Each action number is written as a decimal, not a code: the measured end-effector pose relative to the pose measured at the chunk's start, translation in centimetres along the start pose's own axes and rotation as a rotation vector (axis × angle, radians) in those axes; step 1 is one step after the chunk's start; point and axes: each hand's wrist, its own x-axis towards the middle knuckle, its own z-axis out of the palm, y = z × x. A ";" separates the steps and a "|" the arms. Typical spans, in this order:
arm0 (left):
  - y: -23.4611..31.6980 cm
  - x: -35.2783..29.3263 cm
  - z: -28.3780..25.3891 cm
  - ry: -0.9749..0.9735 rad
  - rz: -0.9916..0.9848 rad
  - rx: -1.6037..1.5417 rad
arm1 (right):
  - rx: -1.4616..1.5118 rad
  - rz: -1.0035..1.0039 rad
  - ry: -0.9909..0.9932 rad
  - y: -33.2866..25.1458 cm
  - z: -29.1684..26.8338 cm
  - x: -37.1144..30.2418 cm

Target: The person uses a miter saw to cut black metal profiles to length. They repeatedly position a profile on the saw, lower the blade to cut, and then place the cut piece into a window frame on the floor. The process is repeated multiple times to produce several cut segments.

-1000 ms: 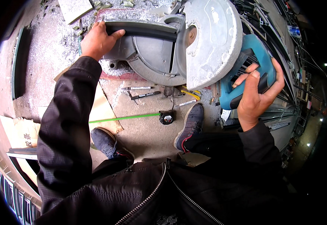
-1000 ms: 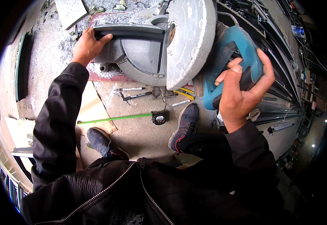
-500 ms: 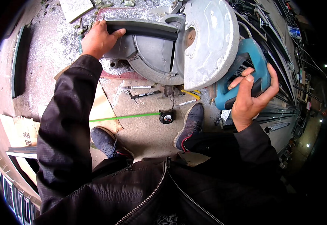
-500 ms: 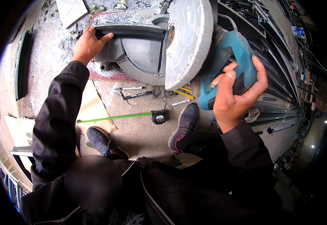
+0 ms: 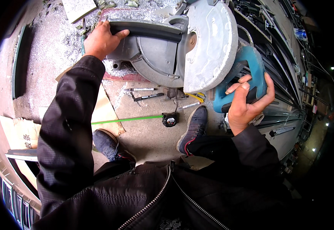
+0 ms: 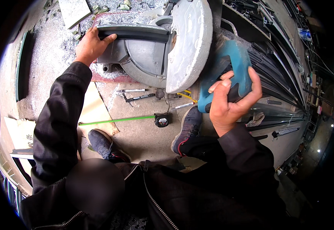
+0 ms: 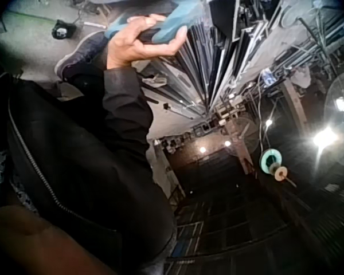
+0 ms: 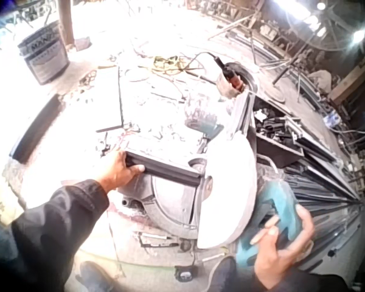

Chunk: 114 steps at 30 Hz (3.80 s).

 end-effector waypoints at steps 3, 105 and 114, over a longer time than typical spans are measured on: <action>0.1 -0.2 -0.4 0.003 -0.001 0.005 | 0.011 -0.017 0.003 0.9 0.1 -0.6; -36.3 -45.6 -9.0 0.775 -1.030 -0.930 | -0.397 0.226 -0.341 -0.8 -8.7 34.0; -36.7 -45.2 -8.8 0.686 -1.068 -0.911 | -0.388 0.213 -0.348 -0.7 -8.9 34.4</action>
